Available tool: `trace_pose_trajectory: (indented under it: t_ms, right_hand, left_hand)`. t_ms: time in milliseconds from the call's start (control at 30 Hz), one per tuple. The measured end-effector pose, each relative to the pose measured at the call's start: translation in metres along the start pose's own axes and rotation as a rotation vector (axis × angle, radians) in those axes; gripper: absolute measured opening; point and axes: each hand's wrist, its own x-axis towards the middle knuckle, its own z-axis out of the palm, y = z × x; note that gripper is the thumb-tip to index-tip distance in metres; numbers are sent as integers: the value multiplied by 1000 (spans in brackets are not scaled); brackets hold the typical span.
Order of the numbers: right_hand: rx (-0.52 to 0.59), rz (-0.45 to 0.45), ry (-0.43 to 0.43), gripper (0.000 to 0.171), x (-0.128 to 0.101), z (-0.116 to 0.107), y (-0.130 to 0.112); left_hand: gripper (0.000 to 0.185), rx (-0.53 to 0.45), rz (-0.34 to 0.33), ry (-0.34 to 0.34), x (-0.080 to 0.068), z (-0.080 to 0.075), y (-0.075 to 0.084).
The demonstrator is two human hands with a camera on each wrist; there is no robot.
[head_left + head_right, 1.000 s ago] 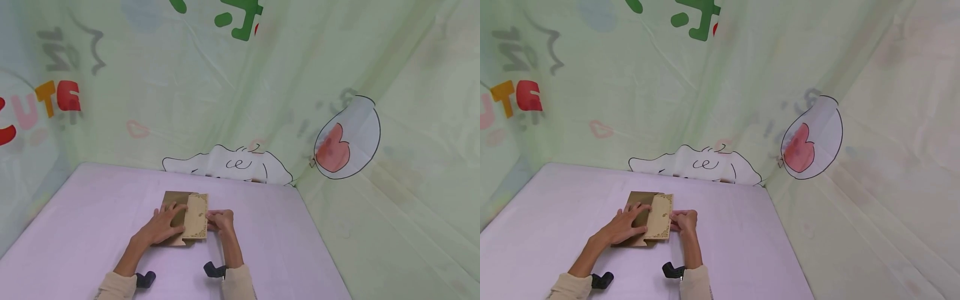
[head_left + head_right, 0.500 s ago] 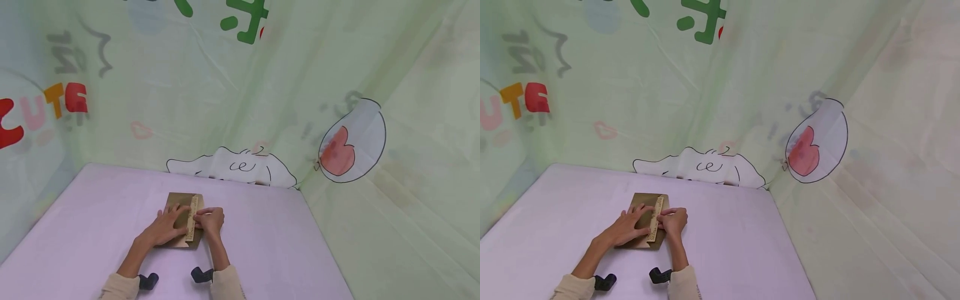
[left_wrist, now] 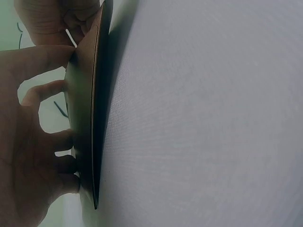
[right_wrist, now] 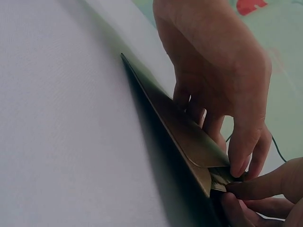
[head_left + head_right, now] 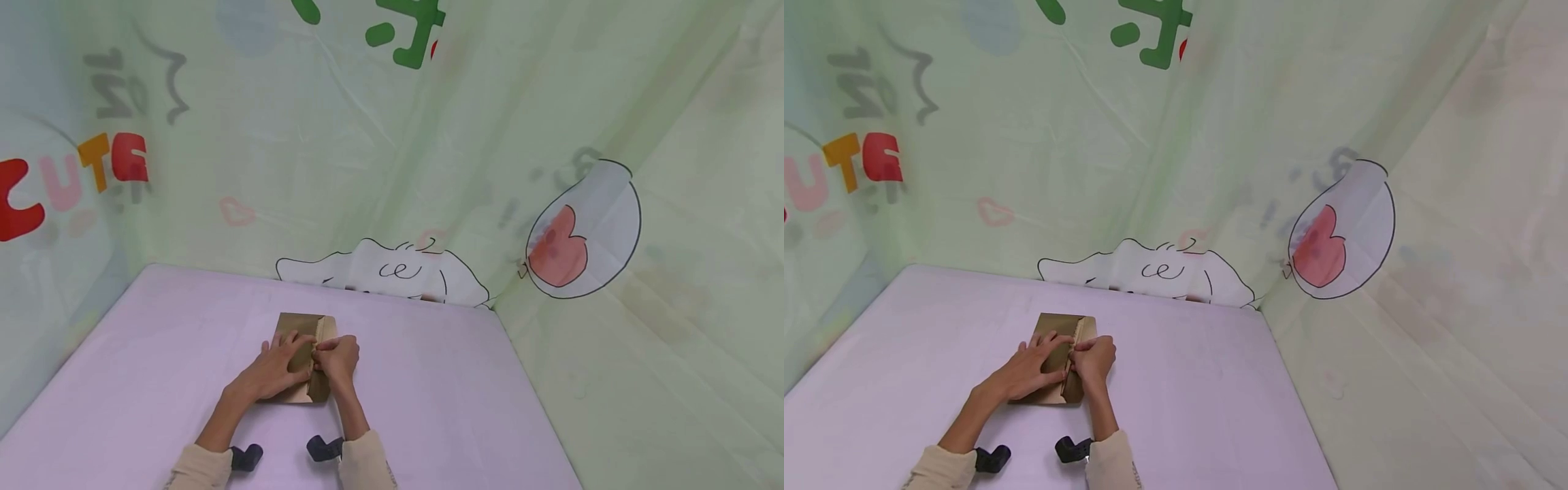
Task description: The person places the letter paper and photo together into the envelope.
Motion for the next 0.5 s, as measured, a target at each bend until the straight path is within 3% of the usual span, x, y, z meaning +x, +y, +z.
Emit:
trace_pose_trajectory:
  t_ms: [367, 500]
  right_hand:
    - [-21, -37, -9, 9, 0, -6, 2]
    - [-8, -89, -17, 4, 0, -18, 4]
  left_hand:
    - [67, 18, 8, -4, 0, 1, 5]
    - [70, 120, 25, 18, -2, 0, 7]
